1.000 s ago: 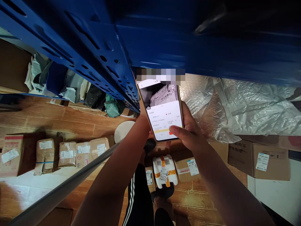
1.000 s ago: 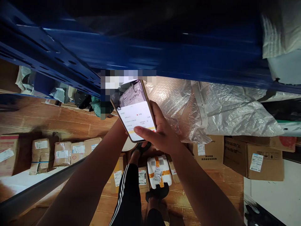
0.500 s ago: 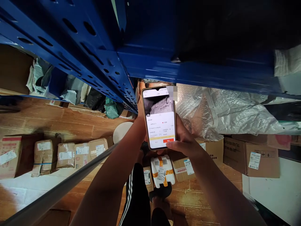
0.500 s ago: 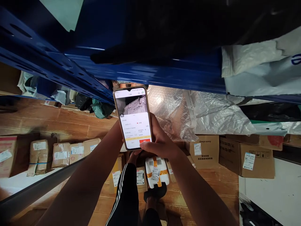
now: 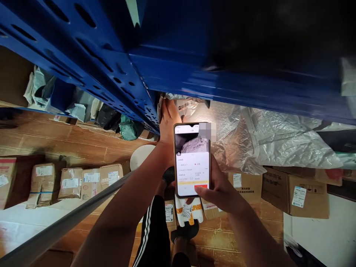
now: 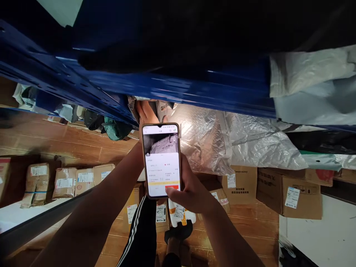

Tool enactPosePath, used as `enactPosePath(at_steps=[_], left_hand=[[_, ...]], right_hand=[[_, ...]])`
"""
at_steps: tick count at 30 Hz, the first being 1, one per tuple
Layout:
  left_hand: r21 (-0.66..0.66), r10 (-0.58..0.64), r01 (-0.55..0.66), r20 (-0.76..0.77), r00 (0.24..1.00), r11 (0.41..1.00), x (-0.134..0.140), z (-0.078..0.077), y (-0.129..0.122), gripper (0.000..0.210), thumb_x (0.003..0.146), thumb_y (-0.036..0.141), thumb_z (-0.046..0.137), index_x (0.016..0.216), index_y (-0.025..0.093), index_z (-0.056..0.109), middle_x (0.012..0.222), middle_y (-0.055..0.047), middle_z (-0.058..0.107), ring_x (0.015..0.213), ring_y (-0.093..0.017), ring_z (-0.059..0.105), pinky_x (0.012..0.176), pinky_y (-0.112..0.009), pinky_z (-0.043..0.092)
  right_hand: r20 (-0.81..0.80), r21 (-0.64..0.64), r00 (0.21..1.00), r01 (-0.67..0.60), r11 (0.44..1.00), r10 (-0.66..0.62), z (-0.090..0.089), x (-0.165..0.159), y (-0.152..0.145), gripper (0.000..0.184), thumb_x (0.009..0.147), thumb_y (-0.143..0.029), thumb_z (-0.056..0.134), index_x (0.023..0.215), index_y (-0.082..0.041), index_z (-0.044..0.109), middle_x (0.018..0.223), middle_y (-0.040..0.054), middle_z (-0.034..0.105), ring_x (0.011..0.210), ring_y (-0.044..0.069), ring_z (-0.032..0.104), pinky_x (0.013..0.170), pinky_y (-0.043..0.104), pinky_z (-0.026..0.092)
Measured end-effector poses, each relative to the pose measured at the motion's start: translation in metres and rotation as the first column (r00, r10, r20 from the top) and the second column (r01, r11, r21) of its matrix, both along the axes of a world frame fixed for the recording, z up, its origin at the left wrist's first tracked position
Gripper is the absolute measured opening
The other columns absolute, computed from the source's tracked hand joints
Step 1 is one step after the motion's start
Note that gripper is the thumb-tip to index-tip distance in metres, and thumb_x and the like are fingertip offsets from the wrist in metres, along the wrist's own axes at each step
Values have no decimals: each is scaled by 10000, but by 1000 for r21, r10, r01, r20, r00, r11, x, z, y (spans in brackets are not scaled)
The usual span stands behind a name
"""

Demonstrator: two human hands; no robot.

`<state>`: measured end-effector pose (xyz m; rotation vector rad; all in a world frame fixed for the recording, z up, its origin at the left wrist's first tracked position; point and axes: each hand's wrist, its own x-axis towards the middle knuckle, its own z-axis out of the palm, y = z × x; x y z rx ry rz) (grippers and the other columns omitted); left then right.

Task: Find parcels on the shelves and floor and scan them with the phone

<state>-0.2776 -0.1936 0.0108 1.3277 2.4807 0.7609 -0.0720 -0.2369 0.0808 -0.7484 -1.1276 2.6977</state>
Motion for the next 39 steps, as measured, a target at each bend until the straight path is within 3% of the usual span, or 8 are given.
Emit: enactPosePath(at_steps=[5, 9, 12, 16, 22, 27, 33, 39], left_hand=[[59, 35, -32, -42, 999, 998, 6, 11, -4, 757, 869, 219, 612, 1510, -1, 274, 1605, -203, 284, 1521, -270, 205, 1262, -399, 214], [54, -6, 9, -54, 999, 999, 6, 17, -6, 722, 842, 134, 605, 1524, 112, 366, 1616, -149, 223, 1511, -350, 167, 1258, -473, 199], [46, -55, 58, -76, 996, 997, 4, 11, -4, 688, 818, 62, 582, 1466, 282, 501, 1599, -96, 243, 1514, -365, 148, 1256, -541, 138], [56, -95, 100, -97, 991, 993, -2, -1, 0, 735, 785, 45, 576, 1452, 345, 508, 1620, -98, 207, 1531, -356, 115, 1238, -582, 192], [128, -127, 145, -143, 982, 981, -6, -3, 2, 680, 778, 51, 602, 1419, 274, 562, 1595, -123, 274, 1515, -412, 146, 1230, -599, 223], [62, -168, 177, -137, 976, 982, -8, -4, 3, 741, 783, 19, 578, 1467, 295, 497, 1604, -151, 183, 1526, -400, 105, 1247, -604, 95], [-35, -193, 192, -48, 980, 981, -15, -3, 8, 765, 805, 10, 552, 1501, 308, 437, 1627, -160, 105, 1536, -395, 28, 1234, -627, 98], [230, -23, 19, 16, 1000, 973, 47, -20, -18, 591, 878, 234, 642, 1451, 299, 512, 1544, -108, 377, 1465, -367, 310, 1216, -568, 303]], right_hand=[[-11, -92, 994, -113, 989, 113, -4, 9, -16, 679, 844, -302, 730, 1312, -341, 239, 1125, 98, 698, 911, 294, 747, 623, 412, 619], [-2, -105, 990, -139, 985, 140, -4, 9, -15, 645, 870, -310, 703, 1306, -339, 229, 1123, 102, 697, 931, 296, 746, 645, 423, 620], [-3, -113, 991, -134, 984, 135, -3, 8, -11, 607, 879, -284, 697, 1291, -338, 255, 1128, 100, 695, 967, 289, 737, 674, 426, 622], [27, -105, 995, -94, 990, 97, -5, 9, -11, 586, 893, -255, 682, 1309, -328, 275, 1127, 101, 701, 952, 271, 738, 684, 410, 621], [47, -102, 996, -67, 993, 72, -11, 14, -16, 610, 898, -238, 673, 1355, -316, 276, 1129, 103, 702, 908, 257, 742, 668, 395, 625], [41, -107, 997, -65, 992, 70, -11, 12, -17, 628, 898, -217, 668, 1355, -327, 251, 1135, 99, 695, 941, 251, 739, 675, 399, 632], [74, -67, 996, -38, 997, 43, -13, 13, -15, 543, 898, -222, 671, 1299, -324, 320, 1090, 85, 712, 882, 246, 745, 648, 385, 629], [19, -95, 1000, -7, 995, 9, -2, 21, -20, 618, 866, -304, 729, 1335, -334, 327, 1028, 67, 718, 772, 217, 733, 655, 377, 605]])
